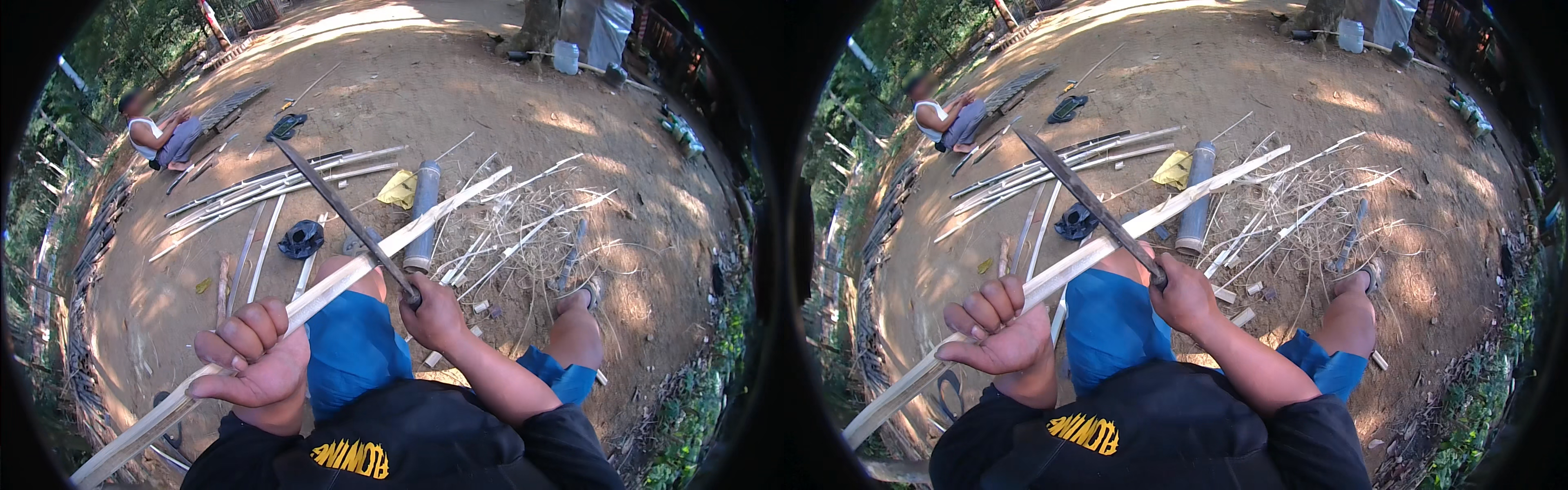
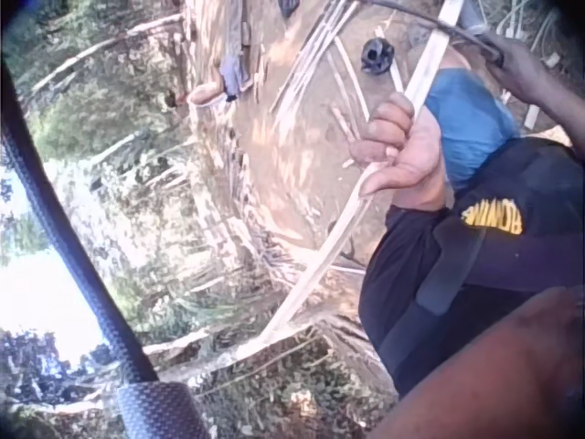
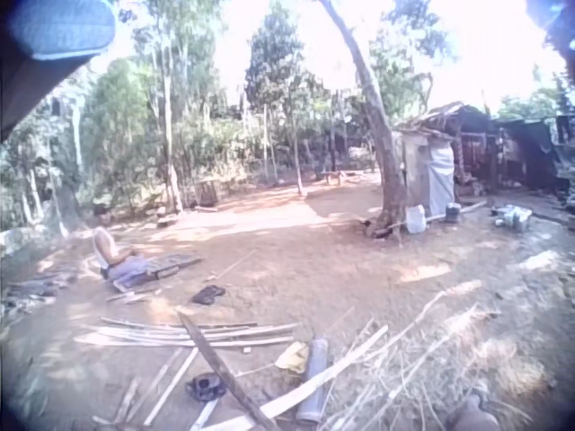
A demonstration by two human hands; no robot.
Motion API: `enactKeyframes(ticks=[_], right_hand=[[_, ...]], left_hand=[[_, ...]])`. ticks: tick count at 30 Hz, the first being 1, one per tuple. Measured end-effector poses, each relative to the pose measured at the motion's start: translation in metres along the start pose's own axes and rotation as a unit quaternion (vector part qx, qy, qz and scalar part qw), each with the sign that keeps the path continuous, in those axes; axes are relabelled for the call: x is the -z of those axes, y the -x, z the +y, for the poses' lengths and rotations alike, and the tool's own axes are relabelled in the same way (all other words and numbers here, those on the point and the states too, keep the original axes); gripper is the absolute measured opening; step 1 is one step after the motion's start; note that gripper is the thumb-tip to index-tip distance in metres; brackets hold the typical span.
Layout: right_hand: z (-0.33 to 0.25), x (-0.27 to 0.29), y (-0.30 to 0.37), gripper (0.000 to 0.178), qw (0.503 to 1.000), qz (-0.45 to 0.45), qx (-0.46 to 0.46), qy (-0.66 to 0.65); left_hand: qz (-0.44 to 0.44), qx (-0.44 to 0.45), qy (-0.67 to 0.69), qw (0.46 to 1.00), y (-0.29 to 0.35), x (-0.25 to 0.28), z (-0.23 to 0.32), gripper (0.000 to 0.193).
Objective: The person shapes a long piece of wood by shaving off thin strips from its surface using a large knife.
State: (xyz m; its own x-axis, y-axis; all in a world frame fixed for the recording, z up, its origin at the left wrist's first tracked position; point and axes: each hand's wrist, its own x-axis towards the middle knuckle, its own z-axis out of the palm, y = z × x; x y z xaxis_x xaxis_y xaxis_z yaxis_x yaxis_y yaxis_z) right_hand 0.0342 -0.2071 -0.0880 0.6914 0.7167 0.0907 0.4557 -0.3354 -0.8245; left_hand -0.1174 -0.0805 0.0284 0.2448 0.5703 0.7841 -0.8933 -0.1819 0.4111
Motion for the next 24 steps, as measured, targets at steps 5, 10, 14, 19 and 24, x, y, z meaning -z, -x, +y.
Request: enactKeyframes(ticks=[5,10,14,19,24], right_hand=[[0.024,0.009,-0.011,0.027,0.999,0.017,-0.045,0.014],[0.04,0.012,-0.011,0.025,0.998,-0.009,-0.058,0.012],[0.057,0.025,-0.021,0.028,0.992,0.014,-0.119,0.03],[0.076,0.014,-0.029,0.032,0.994,0.02,-0.105,0.028],[0.076,0.021,-0.032,0.031,0.995,0.017,-0.085,0.055]], left_hand=[[-0.034,-0.005,0.005,0.999,0.001,-0.001,0.0,0.052],[-0.021,-0.005,-0.012,1.0,0.003,-0.007,-0.001,0.052],[-0.026,-0.031,-0.021,0.999,0.003,-0.006,-0.001,0.053],[-0.017,-0.016,-0.025,0.999,-0.001,-0.009,-0.002,0.053],[0.008,-0.023,-0.027,0.999,0.004,-0.006,0.001,0.053]])
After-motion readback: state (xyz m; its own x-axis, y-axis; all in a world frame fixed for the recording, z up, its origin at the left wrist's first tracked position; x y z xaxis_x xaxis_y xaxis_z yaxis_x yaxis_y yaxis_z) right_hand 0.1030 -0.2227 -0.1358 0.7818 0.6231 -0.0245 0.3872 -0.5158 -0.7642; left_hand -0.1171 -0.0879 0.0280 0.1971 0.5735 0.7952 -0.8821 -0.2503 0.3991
